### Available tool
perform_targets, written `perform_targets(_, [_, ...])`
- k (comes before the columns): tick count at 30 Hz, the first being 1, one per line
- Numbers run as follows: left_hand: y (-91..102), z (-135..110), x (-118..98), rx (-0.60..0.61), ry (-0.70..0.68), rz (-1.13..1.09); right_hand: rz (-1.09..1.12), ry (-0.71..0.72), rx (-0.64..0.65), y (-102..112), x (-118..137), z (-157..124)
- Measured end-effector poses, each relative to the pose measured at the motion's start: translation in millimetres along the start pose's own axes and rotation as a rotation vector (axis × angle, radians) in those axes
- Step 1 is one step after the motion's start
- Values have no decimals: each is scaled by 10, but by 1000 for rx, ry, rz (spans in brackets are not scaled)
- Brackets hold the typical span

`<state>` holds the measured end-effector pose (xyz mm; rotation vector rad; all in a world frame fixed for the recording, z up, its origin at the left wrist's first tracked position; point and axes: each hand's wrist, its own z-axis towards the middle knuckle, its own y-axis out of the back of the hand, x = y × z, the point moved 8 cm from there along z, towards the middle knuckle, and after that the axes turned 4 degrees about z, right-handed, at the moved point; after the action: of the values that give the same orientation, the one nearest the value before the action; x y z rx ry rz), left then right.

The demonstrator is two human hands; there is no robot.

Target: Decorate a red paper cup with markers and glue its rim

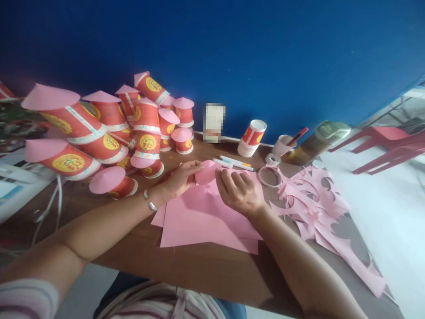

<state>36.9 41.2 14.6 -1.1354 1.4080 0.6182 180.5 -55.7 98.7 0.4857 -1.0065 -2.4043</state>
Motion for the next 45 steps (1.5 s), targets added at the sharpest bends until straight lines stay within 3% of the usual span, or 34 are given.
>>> perform_targets(2, [41, 14, -37, -26, -36, -59, 199, -193, 2, -77, -152, -12])
perform_targets(6, [139, 50, -38, -79, -88, -12, 786, -735, -12, -359, -479, -132])
perform_targets(8, [151, 53, -42, -76, -128, 64, 977, -900, 24, -517, -524, -201])
perform_targets(10, [150, 42, -56, -75, -167, 149, 1029, -978, 64, -619, -542, -261])
perform_targets(14, [133, 1, -113, -86, -212, 292, 1084, -986, 87, -711, -510, -320])
perform_targets(18, [109, -34, -185, -97, -246, 364, 1110, -954, 54, -655, -443, -268])
perform_targets(23, [57, -52, -218, -65, -252, 390, 1072, -887, 31, -529, -394, -164])
perform_targets(31, [39, -75, -245, -96, -247, 376, 1088, -819, 17, -534, -351, -158])
perform_targets(37, [-41, -49, -168, 33, -178, 367, 1094, -727, -109, -430, -296, -117])
perform_targets(45, [-186, -98, -255, 223, -244, 388, 1123, -866, 23, -531, -281, -128])
